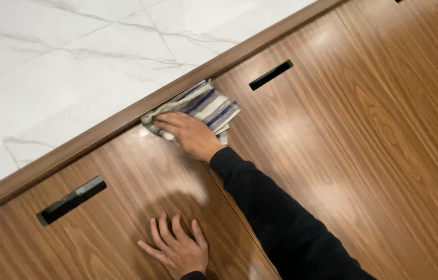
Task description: The person scrapes adhesive residue from the seam of a wooden cabinet using a metal scraper, then wipes the area with a cloth. They repeat the scraping and wiping process along the seam and surrounding surface, moving a water bottle aside to access the work area.
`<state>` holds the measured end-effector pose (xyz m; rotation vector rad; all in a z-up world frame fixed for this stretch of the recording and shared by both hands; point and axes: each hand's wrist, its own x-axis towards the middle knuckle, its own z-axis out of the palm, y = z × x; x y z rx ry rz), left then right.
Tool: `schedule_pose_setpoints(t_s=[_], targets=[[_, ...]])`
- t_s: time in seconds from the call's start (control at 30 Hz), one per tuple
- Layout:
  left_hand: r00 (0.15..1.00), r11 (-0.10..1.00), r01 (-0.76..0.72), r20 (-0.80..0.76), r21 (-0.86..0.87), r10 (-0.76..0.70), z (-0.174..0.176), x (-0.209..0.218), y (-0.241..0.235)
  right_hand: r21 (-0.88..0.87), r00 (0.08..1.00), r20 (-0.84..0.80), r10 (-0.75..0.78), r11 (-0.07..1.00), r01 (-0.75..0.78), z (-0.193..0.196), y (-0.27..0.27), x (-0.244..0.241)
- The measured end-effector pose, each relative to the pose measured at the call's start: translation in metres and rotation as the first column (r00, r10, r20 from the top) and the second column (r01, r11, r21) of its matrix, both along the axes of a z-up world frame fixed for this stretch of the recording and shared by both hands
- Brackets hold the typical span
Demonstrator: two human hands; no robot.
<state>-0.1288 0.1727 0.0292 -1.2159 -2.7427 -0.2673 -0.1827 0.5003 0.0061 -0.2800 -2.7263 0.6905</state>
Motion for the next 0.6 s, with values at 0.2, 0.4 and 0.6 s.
schedule_pose_setpoints(t_s=[0.2, 0.4, 0.6], targets=[[1.000, 0.988, -0.002, -0.022, 0.157, 0.005, 0.004, -0.003, 0.004, 0.050, 0.930, -0.016, -0.367, 0.929, 0.367, 0.003, 0.019, 0.024], [1.000, 0.993, -0.023, 0.020, 0.112, 0.021, 0.006, -0.003, 0.005, -0.050, 0.998, -0.010, -0.059, 0.997, 0.059, -0.016, -0.082, -0.052], [1.000, 0.999, -0.014, -0.011, 0.050, 0.015, -0.002, -0.002, 0.000, -0.089, 0.990, -0.087, 0.107, 0.989, -0.115, -0.021, -0.056, -0.045]])
